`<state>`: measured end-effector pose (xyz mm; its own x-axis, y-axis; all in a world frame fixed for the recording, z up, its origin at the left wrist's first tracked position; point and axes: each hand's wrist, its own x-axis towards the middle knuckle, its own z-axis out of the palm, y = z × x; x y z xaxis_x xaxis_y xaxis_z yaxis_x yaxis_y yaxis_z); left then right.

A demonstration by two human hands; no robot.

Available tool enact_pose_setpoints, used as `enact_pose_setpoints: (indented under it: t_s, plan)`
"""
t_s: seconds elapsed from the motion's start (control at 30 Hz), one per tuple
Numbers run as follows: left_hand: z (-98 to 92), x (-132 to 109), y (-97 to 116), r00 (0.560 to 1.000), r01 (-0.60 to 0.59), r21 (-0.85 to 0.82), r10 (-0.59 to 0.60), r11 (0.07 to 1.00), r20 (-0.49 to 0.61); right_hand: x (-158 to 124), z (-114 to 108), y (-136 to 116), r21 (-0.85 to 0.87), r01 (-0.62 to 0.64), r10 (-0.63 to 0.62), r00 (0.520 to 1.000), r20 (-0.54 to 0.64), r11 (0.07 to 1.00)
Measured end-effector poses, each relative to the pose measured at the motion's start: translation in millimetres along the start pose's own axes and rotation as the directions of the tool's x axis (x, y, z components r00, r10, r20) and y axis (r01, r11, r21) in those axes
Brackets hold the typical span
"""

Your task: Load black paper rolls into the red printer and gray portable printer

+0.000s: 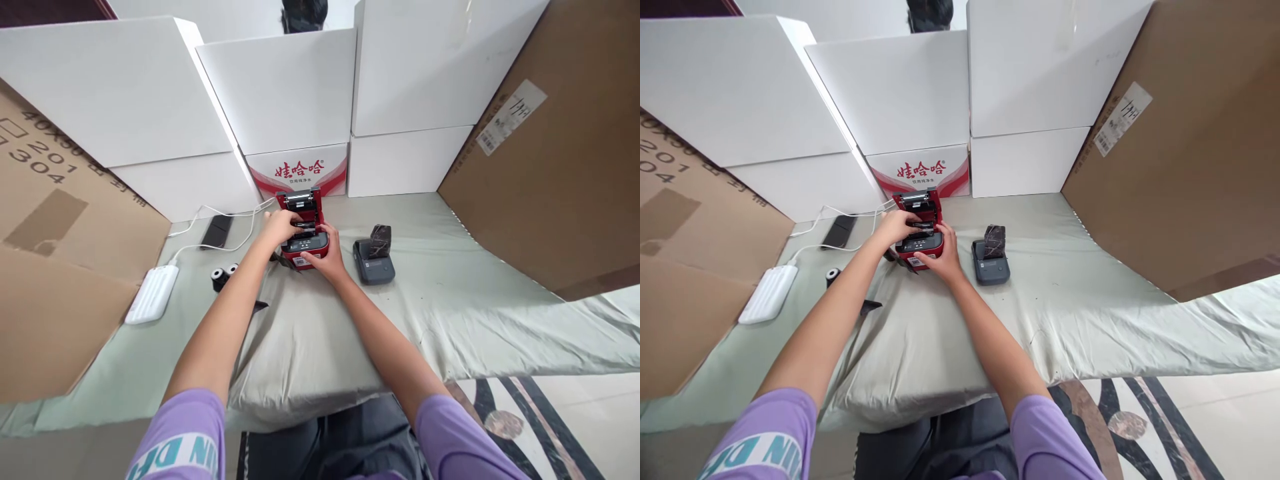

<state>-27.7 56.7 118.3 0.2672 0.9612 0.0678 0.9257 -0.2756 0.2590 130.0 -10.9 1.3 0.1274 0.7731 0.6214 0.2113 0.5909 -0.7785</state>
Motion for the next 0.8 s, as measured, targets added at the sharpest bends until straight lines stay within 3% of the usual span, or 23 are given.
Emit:
enact_pose_setpoints:
  t_s: [0.23, 0.3, 0.37, 0.43, 0.5, 0.57, 0.63, 0.8]
  plan:
    - [-13.1, 0.5, 18.6, 0.97, -0.075, 0.264, 0.009, 0.962, 0.243, 1.9, 1.2, -0.6, -0.016, -0.006, 0.006, 1.0, 0.006, 1.0]
    - [-15.8, -1.0, 19.6, 0.987, -0.064, 0.211, 0.031, 0.975, 0.155, 2.3, 1.3, -1.1, -0.016, -0.002, 0.003, 1.0, 0.01, 1.0]
    - [-17.0, -4.1, 20.5, 0.995, -0.024, 0.105, 0.034, 0.994, -0.097, 2.5, 1.5, -1.3, -0.008, 0.007, -0.007, 1.0, 0.007, 1.0]
    - [-16.6, -7.2, 21.5, 0.928, -0.009, 0.02, 0.016, 1.0, -0.371, 2.5, 1.6, -1.2, -0.004, 0.018, -0.018, 1.0, 0.0, 1.0]
    - [-15.1, -8.5, 21.8, 0.865, -0.059, 0.005, 0.053, 0.998, -0.499, 2.4, 1.5, -1.1, -0.007, 0.02, -0.02, 1.0, 0.001, 1.0]
    - [-13.3, -7.4, 20.3, 0.863, -0.12, 0.009, 0.109, 0.993, -0.494, 2.5, 1.4, -1.1, -0.012, 0.014, -0.014, 1.0, 0.005, 1.0]
    - [-12.7, -6.0, 17.6, 0.891, -0.154, -0.005, 0.136, 0.988, -0.433, 2.7, 1.3, -1.2, -0.013, 0.009, -0.009, 1.0, 0.007, 1.0]
    - [-17.7, -17.5, 16.7, 0.925, -0.17, -0.003, 0.159, 0.985, -0.344, 2.9, 1.8, 0.0, -0.016, 0.005, -0.005, 1.0, 0.01, 1.0]
